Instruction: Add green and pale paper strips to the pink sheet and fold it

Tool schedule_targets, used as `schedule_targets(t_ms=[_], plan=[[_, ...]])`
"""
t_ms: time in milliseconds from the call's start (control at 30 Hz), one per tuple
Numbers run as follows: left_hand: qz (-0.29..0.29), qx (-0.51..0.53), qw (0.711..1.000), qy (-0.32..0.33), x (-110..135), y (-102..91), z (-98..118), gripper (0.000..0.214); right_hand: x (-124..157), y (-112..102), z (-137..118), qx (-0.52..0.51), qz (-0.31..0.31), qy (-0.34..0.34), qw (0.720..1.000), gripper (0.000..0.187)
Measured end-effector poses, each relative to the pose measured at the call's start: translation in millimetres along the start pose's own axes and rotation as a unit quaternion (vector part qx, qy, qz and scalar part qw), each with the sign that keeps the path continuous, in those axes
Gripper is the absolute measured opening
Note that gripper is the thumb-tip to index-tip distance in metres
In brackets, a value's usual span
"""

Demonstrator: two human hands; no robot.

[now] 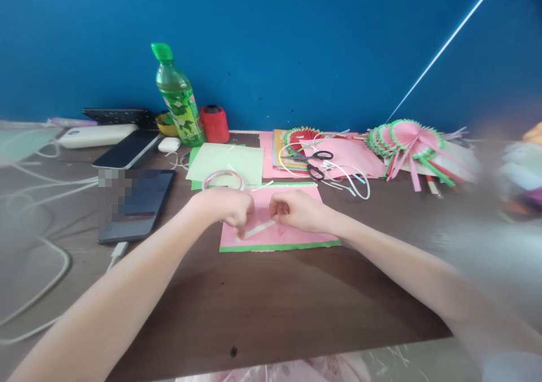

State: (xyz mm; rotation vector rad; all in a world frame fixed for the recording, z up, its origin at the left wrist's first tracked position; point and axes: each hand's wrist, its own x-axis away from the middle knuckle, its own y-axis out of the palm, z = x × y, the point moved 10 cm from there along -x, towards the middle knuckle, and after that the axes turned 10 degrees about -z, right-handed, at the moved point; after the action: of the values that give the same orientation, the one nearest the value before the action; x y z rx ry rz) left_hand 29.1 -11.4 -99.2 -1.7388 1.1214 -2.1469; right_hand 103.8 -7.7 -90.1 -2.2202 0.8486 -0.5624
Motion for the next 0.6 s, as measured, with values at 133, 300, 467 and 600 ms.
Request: schedule_targets(t_ms=[133,300,467,600], plan=[[-0.016,0.004,1.000,0.016,-1.2,2.6,-0.1,0.033,0.2,-1.1,0.0,0.003,0.005,-0.002,1.000,0.015],[-0.020,0.010,0.999,0.032,-3.7,2.8,-5.4,0.031,0.0,-3.4,1.7,0.004,0.015,0.001,1.000,0.014],[-0.008,0.014,1.000,0.014,-0.8,-3.1,-16.4,0.028,2.2,-17.1,6.1,-0.002,0.057,0.018,0.998,0.012],[0.007,0.029,0.997,0.066,2.7,-11.8,-8.1,0.020,3.5,-23.5,8.5,-0.008,0.063,0.036,0.997,0.009]])
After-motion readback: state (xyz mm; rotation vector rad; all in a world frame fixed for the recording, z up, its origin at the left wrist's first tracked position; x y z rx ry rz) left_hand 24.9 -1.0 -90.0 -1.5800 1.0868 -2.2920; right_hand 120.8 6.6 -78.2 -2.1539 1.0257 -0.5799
